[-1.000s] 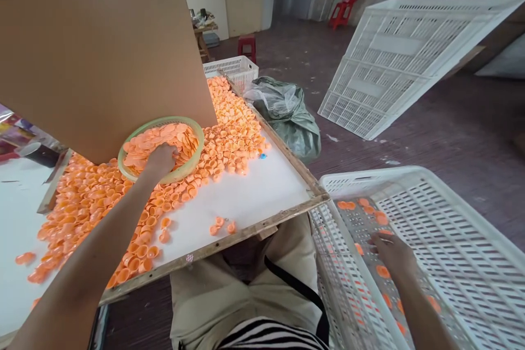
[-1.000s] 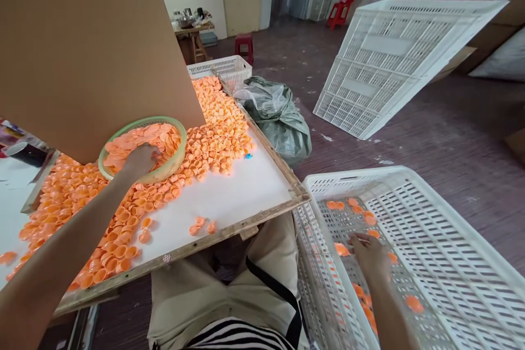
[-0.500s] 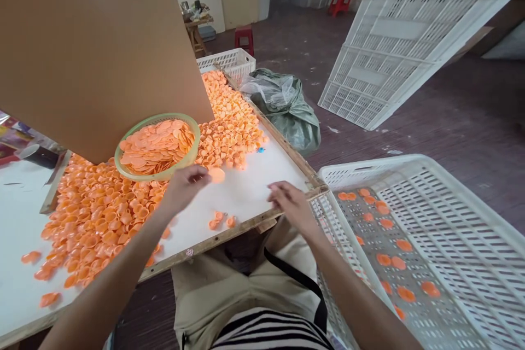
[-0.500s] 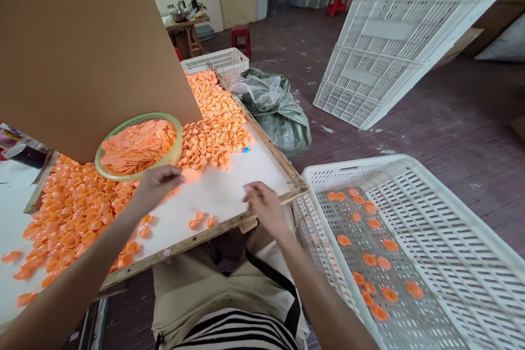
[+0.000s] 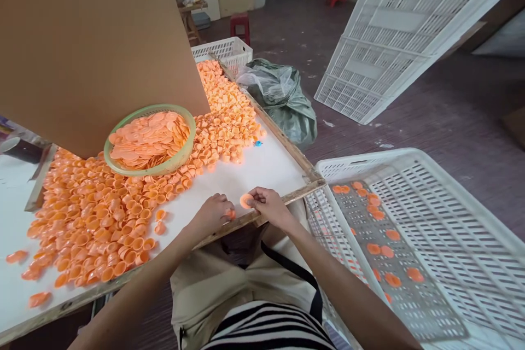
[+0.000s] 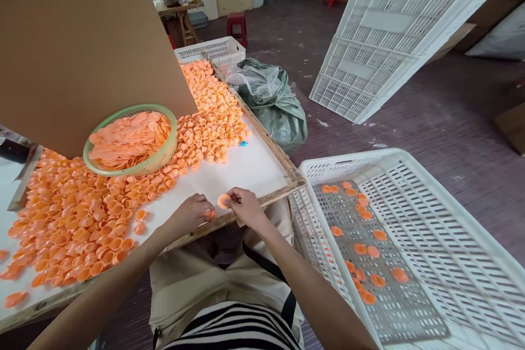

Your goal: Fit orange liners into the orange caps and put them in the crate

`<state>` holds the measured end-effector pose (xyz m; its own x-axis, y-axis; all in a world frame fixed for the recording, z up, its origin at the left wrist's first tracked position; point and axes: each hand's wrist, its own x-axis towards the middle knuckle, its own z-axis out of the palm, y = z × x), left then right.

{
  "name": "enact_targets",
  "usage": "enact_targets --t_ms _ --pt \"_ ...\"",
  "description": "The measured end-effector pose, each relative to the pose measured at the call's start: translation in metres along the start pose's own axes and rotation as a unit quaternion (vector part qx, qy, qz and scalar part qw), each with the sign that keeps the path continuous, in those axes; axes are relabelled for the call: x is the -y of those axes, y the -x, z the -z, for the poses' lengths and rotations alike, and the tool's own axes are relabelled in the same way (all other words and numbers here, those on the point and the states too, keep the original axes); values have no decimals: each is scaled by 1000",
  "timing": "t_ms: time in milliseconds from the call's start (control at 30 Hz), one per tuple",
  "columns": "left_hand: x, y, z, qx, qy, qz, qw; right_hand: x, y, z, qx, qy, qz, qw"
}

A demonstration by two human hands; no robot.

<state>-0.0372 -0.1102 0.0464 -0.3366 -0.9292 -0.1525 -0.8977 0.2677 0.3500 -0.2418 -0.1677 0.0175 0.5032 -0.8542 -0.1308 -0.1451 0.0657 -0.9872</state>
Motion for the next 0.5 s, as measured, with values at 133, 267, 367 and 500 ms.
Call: enact_targets --t_ms 133,267,367,500 --pt "1 -27 -16 -54 101 64 991 -3 -14 -6 7 110 27 994" --pt "5 -40 -21 -51 232 81 968 -7 -28 -10 11 190 33 981" --pt "12 -42 -21 -27 311 72 947 -10 -35 -10 0 210 25 977" --pt "20 -48 -23 -18 394 101 913 -14 -39 -9 -20 229 -3 973"
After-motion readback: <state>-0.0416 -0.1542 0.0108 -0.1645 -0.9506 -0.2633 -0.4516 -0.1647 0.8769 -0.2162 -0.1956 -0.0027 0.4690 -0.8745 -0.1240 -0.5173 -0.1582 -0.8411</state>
